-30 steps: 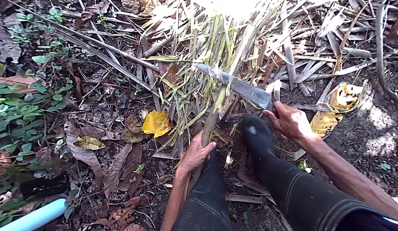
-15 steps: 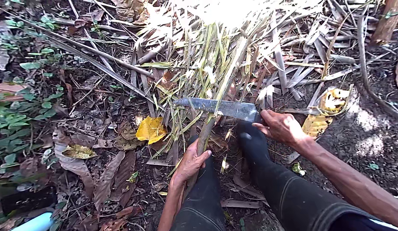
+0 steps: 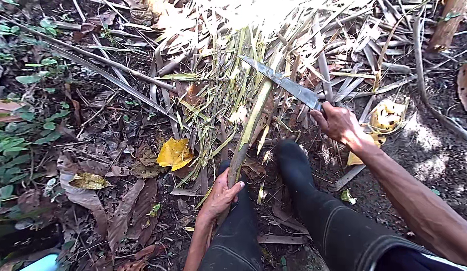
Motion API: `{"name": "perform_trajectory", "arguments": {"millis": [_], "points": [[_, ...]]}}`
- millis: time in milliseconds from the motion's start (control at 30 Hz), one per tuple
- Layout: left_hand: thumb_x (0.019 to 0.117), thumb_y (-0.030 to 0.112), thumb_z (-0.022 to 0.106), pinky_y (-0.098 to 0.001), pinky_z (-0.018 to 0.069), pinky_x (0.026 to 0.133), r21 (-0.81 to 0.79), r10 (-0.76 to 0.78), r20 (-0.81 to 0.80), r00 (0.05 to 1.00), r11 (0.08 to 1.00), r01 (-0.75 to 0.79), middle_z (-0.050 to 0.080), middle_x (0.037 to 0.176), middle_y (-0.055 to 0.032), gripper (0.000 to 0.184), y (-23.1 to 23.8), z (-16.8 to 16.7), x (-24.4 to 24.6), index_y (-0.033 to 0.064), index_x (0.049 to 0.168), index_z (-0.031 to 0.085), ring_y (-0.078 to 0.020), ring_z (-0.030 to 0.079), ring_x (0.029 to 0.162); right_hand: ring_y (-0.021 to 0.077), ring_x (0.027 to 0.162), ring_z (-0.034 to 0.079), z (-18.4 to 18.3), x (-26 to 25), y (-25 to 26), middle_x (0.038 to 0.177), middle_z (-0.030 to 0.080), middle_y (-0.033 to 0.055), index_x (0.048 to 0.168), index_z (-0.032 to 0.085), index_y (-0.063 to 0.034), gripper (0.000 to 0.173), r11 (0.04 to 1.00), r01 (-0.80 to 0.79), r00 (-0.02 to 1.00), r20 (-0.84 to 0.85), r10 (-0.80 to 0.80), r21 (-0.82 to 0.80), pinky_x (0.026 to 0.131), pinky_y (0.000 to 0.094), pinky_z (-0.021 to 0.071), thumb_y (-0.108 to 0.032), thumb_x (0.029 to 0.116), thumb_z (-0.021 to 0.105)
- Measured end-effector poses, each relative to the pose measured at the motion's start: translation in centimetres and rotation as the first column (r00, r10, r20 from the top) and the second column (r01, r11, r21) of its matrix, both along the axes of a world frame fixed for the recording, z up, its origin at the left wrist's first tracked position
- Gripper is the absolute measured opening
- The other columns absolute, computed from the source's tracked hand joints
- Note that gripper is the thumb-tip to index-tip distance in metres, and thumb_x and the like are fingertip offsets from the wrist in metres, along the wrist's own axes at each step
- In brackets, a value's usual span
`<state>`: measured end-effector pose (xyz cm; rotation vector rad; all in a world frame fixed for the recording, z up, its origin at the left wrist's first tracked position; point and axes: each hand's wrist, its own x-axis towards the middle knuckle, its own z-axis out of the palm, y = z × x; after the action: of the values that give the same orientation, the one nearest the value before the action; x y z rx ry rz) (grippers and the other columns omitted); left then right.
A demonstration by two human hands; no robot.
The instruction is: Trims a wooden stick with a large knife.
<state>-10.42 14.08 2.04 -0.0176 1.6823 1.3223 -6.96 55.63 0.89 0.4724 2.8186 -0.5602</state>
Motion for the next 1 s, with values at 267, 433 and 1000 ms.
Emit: {"name": "perform_trajectory", "arguments": {"millis": [267,433,1000], "points": [[0.0908,0.012,0.067,-0.0265,0.0518,0.046,0.033,-0.003,0.004,1.0,0.999,0.003,0.059,0.071,-0.0018,0.03,-0.2,-0.2,0.2,0.0047,0.118,0.055,-0.0131,0.056,0.049,0.0441,0.071,0.067,-1.4,-0.3,1.0,0.076,0.063,0.0207,0.104,0.059,-0.001,0.059,1.0,0.019,1.0,-0.009,-0.019,0.014,0.06,0.0636,0.051,-0.057,0.1062,0.039],[0.0914,0.013,0.067,-0.0262,0.0517,0.045,0.054,-0.005,0.017,1.0,0.999,0.004,0.058,0.068,-0.0008,0.028,-0.4,-0.3,0.0,0.0053,0.116,0.056,-0.0124,0.055,0.047,0.0362,0.06,0.062,-1.5,1.3,-0.9,0.073,0.059,0.0152,0.103,0.059,-0.003,0.057,0.997,-0.065,0.982,-0.174,0.069,0.028,0.051,0.0565,0.0493,-0.057,0.1065,0.04],[0.0921,0.013,0.067,-0.0264,0.0521,0.046,0.068,0.0,0.023,1.0,0.998,-0.001,0.058,0.069,-0.001,0.029,-0.8,-1.1,0.2,0.0048,0.118,0.056,-0.0122,0.055,0.048,0.0512,0.085,0.068,-0.5,-1.5,1.1,0.091,0.066,0.0288,0.111,0.059,0.005,0.064,0.988,0.14,0.988,0.059,-0.143,0.059,0.069,0.0676,0.0512,-0.055,0.1074,0.039]]}}
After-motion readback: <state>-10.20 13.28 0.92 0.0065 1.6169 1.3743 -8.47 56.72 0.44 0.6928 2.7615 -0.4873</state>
